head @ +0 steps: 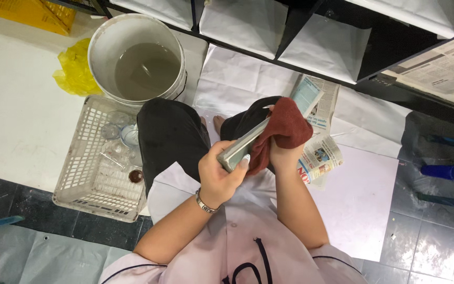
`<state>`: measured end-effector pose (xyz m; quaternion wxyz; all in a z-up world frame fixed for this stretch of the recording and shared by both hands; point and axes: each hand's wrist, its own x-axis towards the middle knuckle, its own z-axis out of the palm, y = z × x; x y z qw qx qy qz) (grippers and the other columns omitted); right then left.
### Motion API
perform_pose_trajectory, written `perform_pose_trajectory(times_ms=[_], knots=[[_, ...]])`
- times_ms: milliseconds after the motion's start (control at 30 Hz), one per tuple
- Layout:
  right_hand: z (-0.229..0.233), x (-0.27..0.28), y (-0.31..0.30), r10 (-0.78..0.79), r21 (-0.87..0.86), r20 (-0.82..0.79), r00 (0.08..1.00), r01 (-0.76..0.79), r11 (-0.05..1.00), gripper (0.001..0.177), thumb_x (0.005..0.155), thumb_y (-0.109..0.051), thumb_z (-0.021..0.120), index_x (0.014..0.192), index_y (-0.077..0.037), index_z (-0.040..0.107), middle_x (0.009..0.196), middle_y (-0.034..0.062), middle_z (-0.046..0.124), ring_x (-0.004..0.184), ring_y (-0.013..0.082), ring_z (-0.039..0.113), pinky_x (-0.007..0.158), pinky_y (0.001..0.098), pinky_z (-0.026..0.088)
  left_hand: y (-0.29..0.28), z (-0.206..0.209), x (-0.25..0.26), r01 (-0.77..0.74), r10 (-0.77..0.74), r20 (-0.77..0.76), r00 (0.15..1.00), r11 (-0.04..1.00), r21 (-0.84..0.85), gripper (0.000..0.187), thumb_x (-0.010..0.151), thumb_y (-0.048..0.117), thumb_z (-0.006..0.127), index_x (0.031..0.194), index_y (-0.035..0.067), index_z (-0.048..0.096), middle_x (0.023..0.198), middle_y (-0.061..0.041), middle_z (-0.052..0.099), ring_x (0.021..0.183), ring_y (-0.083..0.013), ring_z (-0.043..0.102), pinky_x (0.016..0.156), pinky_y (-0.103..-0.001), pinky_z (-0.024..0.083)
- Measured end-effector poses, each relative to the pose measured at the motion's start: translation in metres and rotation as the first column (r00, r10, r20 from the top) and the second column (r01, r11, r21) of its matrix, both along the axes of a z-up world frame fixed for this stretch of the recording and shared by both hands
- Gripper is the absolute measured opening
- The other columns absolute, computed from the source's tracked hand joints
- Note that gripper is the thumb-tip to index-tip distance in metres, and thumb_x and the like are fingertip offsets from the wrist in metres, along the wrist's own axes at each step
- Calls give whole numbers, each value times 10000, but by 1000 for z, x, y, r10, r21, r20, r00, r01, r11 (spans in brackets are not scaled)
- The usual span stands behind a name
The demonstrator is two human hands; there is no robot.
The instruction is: The person washes a rectangular glass container in a bucket of water, then dries it with a cloth. They unwrap a small glass cup from newspaper, dry it, and place it on a shelf. The person continues to dry several other glass cups and a small bowl with a cloth and places them on the shelf.
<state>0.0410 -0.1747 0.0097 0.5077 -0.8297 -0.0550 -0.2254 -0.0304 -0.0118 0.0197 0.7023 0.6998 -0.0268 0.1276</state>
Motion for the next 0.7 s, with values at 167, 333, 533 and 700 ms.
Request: perform_pose_trajectory(times_ms=[167,333,533,700], knots=[[-39,16,-22,-46,-94,18,999,48,994,230,870,10,677,1085,-51,730,1033,94,746,965,235,725,888,337,543,-7,8,23,79,-73,-126,989,996,46,402,915,211,766,1212,-21,626,968,-99,749,804,-123,659,730,-273,555],[-159,48,-74,-198,322,-484,852,384,865,267,1019,-180,590,1216,-10,650,1121,150,703,1055,215,659,930,330,509,0,-10,53,312,-309,-237,921,950,-25,412,1024,163,522,1410,29,467,1144,-53,755,948,-129,753,830,-254,574],[-283,91,-143,-101,710,-598,795,585,392,501,1091,-389,541,1442,-33,506,1320,122,640,1164,227,647,985,369,525,64,-48,53,190,-88,-444,892,963,190,320,988,140,561,1286,52,638,1185,-95,763,1001,-179,734,844,-292,567],[-312,168,-162,-91,758,-620,780,624,190,590,1029,-327,544,1522,-36,400,1347,125,604,1235,267,623,1043,448,540,122,-80,30,-22,107,-57,993,621,784,273,938,148,651,1179,21,667,1289,-186,681,1223,-395,634,1056,-467,475]])
